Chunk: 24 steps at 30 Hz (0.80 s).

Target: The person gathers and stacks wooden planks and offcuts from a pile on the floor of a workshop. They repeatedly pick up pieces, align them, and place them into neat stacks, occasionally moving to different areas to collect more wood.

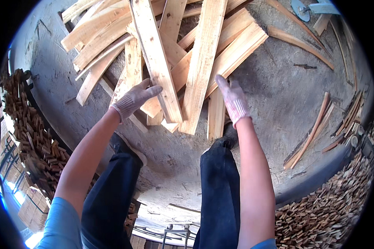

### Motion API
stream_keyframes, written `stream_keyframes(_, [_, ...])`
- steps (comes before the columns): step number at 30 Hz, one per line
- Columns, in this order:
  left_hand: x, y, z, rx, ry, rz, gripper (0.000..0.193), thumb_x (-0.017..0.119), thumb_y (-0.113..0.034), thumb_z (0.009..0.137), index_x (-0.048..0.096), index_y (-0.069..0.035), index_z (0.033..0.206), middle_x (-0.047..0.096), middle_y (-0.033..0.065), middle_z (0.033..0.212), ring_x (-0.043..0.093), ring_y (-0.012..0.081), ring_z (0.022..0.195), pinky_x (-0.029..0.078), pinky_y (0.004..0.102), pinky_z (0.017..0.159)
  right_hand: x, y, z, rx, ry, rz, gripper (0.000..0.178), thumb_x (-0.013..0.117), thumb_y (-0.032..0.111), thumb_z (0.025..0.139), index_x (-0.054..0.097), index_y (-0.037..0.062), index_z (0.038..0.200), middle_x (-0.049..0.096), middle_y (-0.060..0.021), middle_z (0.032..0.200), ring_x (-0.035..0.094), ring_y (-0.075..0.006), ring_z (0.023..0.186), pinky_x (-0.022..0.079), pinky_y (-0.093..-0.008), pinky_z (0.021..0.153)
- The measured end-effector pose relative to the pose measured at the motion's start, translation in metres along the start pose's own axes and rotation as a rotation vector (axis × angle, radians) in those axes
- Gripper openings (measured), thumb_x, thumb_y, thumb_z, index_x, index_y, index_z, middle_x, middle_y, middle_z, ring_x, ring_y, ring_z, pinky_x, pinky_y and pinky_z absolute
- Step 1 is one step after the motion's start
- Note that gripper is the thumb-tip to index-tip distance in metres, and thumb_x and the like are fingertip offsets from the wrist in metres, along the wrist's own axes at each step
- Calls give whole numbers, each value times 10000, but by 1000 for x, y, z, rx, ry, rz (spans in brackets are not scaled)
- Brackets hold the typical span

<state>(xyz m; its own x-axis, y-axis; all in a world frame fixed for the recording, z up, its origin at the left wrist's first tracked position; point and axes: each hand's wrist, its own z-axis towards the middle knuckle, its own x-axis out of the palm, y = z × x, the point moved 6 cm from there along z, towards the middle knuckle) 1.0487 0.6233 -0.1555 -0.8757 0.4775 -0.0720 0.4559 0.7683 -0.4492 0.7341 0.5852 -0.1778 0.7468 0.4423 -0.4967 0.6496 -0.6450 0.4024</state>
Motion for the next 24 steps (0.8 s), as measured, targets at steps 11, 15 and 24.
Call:
stream_keyframes(11, [50, -17, -50, 40, 206, -262, 826, 814, -559, 794, 569, 21, 1330, 637, 207, 1314, 590, 283, 1245, 434, 391, 1107, 50, 6, -102, 183, 414, 795, 907, 666, 639, 890, 467, -29, 1469, 519, -139, 1467, 450, -209, 1352, 298, -350, 1166])
stream_keyframes(15, [64, -37, -114, 159, 305, -425, 799, 811, -458, 840, 516, 30, 1400, 655, 127, 1269, 610, 204, 1154, 483, 338, 1037, 51, 17, -182, 214, 294, 974, 777, 734, 505, 895, 495, -40, 1396, 594, -102, 1318, 566, -196, 1179, 449, -345, 1036])
stream_keyframes(24, [134, -46, -291, -168, 408, -792, 879, 782, -381, 851, 351, 43, 1490, 603, 141, 1311, 579, 179, 1183, 466, 323, 1047, -22, -1, -362, 521, 277, 759, 643, 777, 309, 889, 528, -48, 1362, 667, -127, 1194, 664, -202, 1024, 543, -340, 904])
